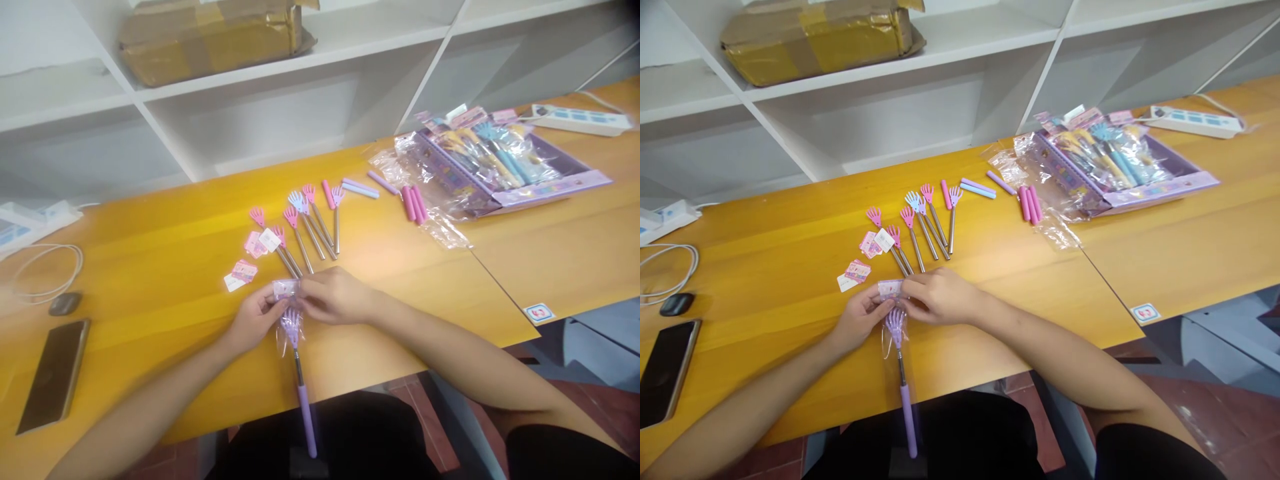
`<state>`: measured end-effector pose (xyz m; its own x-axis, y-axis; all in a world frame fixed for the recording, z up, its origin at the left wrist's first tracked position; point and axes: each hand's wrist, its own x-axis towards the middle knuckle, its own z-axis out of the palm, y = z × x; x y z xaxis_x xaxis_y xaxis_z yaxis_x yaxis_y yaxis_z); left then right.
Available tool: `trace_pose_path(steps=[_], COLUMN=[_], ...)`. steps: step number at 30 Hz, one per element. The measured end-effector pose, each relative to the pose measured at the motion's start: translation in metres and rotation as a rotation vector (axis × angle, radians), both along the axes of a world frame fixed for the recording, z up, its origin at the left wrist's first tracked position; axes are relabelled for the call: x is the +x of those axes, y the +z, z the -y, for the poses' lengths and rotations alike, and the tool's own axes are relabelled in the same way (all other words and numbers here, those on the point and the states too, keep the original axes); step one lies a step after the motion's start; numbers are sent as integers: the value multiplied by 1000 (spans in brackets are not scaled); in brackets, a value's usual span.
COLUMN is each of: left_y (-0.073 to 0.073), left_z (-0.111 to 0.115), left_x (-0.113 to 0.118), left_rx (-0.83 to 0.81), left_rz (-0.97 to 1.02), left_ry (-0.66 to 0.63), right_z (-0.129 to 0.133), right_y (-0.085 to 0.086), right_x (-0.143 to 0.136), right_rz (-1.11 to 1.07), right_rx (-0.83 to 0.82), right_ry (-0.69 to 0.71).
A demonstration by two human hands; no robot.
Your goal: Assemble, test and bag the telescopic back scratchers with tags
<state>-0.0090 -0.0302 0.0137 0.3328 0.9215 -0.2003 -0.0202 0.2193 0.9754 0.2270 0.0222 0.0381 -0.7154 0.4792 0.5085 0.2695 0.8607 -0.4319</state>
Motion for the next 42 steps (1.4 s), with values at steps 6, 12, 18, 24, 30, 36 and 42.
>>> trace_pose_path(steps=[6,12,18,24,30,36,42], left_y=[-8,-13,-3,-1,-6,-9,-8], left_z=[-6,-3,-2,-1,-1,-1,-3], left_x=[-4,-7,-3,-1,-5,-6,-6], left_rx=[36,34,68,66,102,80,66], left_rz=[53,20,-96,-99,-27,-33,-24], left_ry=[90,128,117,84,94,205,196], right_z=[-4,-3,1,-3,-1,-2,-2], right_y=[-7,-6,-3,-6,-9,-7,-7], right_x=[-1,-1,-1,1,-2,-2,-3], right_rz=[12,83,-76,-22,32,0,-57], right_rx=[47,98,161,161,199,194,151], right_ry=[-26,-32,-34,-60,-25,-70,-126])
